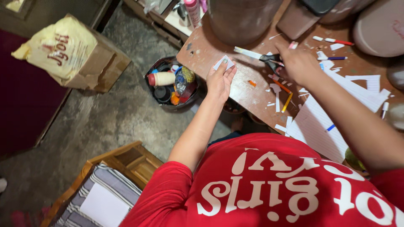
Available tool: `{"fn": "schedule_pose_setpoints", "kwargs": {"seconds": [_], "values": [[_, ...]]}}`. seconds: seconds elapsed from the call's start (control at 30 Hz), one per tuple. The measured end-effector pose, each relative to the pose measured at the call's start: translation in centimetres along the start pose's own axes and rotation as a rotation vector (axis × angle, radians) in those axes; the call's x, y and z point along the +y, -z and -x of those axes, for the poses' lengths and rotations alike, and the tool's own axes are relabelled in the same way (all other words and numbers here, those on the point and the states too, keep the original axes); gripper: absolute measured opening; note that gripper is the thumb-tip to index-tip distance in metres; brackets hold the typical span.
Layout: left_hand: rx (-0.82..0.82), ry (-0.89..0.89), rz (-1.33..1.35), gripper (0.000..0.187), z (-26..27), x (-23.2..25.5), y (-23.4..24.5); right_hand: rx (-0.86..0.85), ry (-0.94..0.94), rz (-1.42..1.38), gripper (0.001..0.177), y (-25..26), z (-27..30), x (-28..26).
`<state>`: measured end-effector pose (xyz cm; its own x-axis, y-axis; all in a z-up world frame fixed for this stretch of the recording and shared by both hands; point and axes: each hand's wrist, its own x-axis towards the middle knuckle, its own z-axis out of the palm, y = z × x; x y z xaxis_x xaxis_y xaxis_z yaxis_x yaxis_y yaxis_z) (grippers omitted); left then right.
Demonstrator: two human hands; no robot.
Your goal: The person writes on a lined sheet of paper with a blue pen, then cuts small pieces of paper using scissors. They apply glue to the paper pieces using a pink plastic spreader and arrange them on the table.
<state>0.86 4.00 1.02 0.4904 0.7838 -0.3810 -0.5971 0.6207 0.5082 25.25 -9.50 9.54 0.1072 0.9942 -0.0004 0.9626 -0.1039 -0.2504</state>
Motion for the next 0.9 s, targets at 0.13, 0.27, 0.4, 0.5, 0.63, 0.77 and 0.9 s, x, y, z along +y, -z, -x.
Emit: {"fn": "schedule_pose_setpoints", "kwargs": {"seconds": [0.13, 0.27, 0.4, 0.5, 0.63, 0.77, 0.9], "values": [[-0.035, 0.067, 0.008, 0.035, -0.3, -1.2, -1.8, 0.055, -0.240, -0.325, 0.053, -1.7, 7.0, -0.1], [-0.087, 0.149, 0.004, 0.035, 0.1, -2.6, -3.9, 0.121, -0.341, -0.754, 0.055, -3.1, 11.3, -3.2], [-0.128, 0.228, 0.012, 0.032, 0.8, -3.8, -5.5, 0.092, -0.215, -0.694, 0.063, -2.3, 11.8, -4.8], [-0.195, 0.267, 0.002, 0.028, 1.3, -4.1, -6.2, 0.109, -0.211, -0.573, 0.062, -1.2, 11.7, -5.3], [-0.179, 0.303, 0.000, 0.022, 1.7, -4.6, -6.3, 0.122, -0.247, -0.434, 0.062, -0.1, 11.6, -5.8], [-0.208, 0.292, 0.014, 0.017, 1.3, -5.5, -5.1, 0.062, -0.312, -0.394, 0.060, 0.4, 11.1, -6.4], [-0.222, 0.283, 0.021, 0.019, 1.3, -5.5, -4.8, 0.081, -0.309, -0.406, 0.059, 0.2, 10.8, -6.8]]}}
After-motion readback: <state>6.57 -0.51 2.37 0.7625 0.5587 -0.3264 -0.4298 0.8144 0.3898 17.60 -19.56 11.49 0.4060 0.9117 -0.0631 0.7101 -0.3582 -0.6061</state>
